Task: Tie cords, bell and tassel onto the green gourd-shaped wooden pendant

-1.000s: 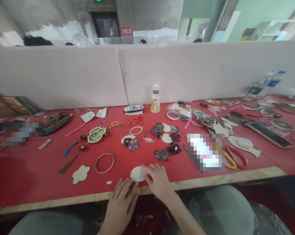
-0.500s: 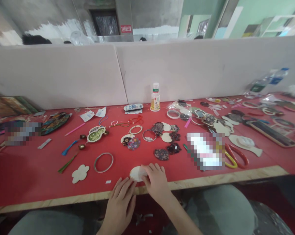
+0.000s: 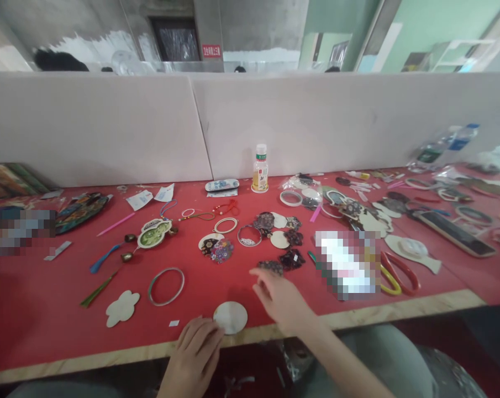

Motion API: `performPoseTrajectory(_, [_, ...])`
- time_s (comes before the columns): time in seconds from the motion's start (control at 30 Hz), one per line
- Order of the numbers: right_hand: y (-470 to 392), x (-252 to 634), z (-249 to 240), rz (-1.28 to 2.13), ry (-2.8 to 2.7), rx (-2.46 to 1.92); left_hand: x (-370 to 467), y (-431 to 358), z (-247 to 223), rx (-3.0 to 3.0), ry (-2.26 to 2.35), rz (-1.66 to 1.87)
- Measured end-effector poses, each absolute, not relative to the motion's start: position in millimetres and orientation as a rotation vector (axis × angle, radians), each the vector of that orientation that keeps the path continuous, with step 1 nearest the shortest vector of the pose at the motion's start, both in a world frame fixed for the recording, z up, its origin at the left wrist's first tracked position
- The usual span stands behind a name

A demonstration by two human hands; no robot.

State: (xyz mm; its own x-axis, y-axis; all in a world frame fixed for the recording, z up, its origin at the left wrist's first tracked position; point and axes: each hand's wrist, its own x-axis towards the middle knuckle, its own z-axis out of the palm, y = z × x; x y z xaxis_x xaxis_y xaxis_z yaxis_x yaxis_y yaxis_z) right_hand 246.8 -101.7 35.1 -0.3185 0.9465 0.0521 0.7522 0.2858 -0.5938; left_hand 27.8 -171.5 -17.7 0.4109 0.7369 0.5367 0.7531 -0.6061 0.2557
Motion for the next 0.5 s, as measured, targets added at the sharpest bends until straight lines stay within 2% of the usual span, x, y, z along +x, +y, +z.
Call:
performPoseTrajectory(0.2, [12,315,48,0.141,-2.142,-1.894,32,-163,-19,-2.644,-1.416,-1.009])
performPoseTrajectory(0.33, [83,341,28,0.061,-2.138,-2.035,34,-157,-27,-2.634,-1.496,-1.097])
performPoseTrajectory(0.5, [119,343,9,-0.049,-2.05,-2.084,33,-152,-34,-2.58,-1.45,-1.16])
